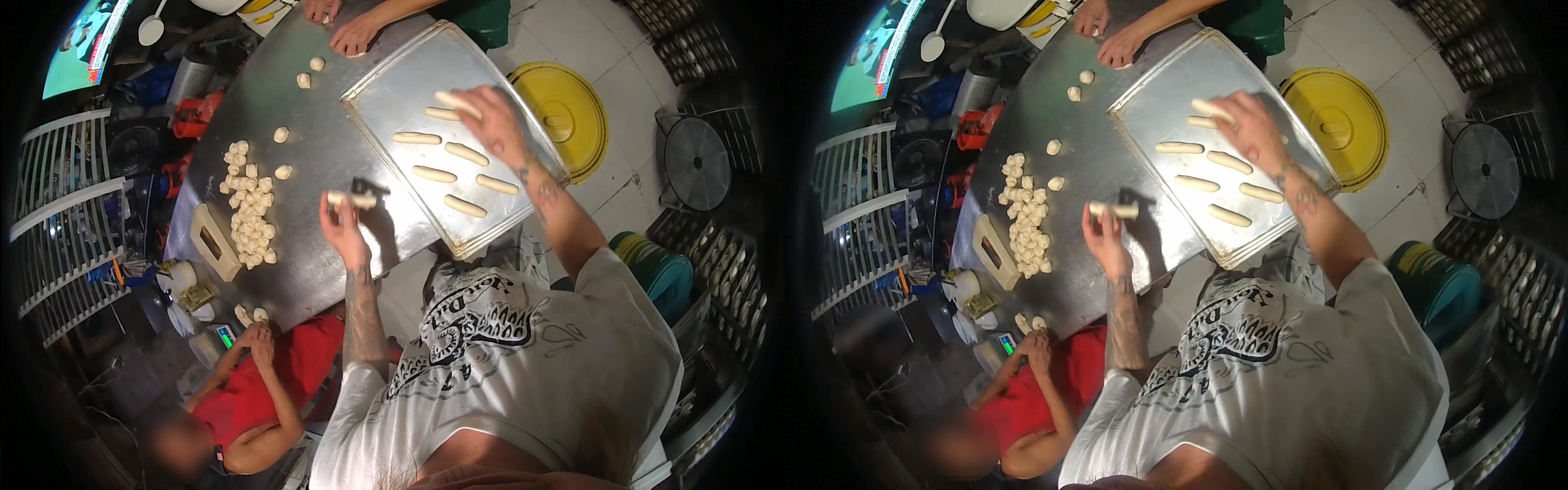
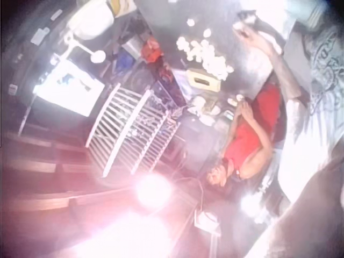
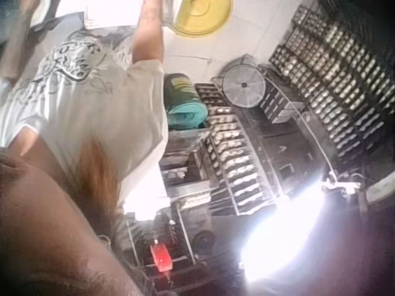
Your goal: The person rolls individual pieces of dough by hand on a metal workstation table and places the shaped rolls onto a baking tray.
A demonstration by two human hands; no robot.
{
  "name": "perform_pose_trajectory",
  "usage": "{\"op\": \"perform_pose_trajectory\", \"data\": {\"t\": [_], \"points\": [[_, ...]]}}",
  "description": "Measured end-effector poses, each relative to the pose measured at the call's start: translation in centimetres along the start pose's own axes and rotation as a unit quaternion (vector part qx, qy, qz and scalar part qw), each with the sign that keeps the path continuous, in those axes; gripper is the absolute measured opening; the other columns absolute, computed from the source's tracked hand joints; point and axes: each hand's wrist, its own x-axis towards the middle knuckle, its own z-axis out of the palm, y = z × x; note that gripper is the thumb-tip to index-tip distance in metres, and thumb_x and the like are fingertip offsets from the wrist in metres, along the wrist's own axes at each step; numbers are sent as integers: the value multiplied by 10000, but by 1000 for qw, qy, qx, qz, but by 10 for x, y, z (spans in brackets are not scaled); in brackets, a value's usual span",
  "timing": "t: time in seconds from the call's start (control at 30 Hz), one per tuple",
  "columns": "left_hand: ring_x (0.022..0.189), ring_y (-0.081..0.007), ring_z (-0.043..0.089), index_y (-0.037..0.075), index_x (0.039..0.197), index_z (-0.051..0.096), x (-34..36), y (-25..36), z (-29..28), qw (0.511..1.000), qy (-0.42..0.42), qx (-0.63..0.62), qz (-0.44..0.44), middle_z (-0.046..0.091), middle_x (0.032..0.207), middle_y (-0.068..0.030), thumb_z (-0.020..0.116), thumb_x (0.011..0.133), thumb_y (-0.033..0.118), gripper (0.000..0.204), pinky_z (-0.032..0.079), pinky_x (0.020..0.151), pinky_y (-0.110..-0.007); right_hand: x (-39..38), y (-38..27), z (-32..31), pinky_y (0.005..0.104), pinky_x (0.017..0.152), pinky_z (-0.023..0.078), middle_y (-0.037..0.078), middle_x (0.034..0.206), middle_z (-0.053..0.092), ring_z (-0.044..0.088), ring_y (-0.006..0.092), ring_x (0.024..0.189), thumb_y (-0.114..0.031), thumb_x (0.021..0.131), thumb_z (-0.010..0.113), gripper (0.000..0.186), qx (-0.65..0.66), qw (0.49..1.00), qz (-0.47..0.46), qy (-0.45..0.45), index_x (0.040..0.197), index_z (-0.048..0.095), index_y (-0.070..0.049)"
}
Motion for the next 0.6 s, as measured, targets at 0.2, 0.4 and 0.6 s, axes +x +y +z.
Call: {"op": "perform_pose_trajectory", "data": {"t": [0.2,0.4,0.6], "points": [[1069,-168,663,29,1487,519,81,5,129,1000,-11,18,2,625,1158,-47,780,1028,203,556,595,905,-326,10,49,-39,388,932,569,128,1157,732,705,327,1032,-173,1007,733,268,-9,999,25,42,1252,768,-71],[753,-191,641,-15,1309,709,129,-16,135,858,-43,475,188,765,984,-144,692,1057,425,508,540,732,-383,-61,6,-30,375,887,577,181,1108,742,734,312,994,-148,1045,686,207,84,980,175,39,1189,778,-30],[885,-123,610,46,1260,687,16,-7,82,993,-107,1,-47,665,982,-36,567,1137,449,438,513,803,-302,-94,-124,48,416,1034,531,178,1311,674,659,378,1197,-202,1042,684,375,153,983,44,-92,1388,692,-58]]}}
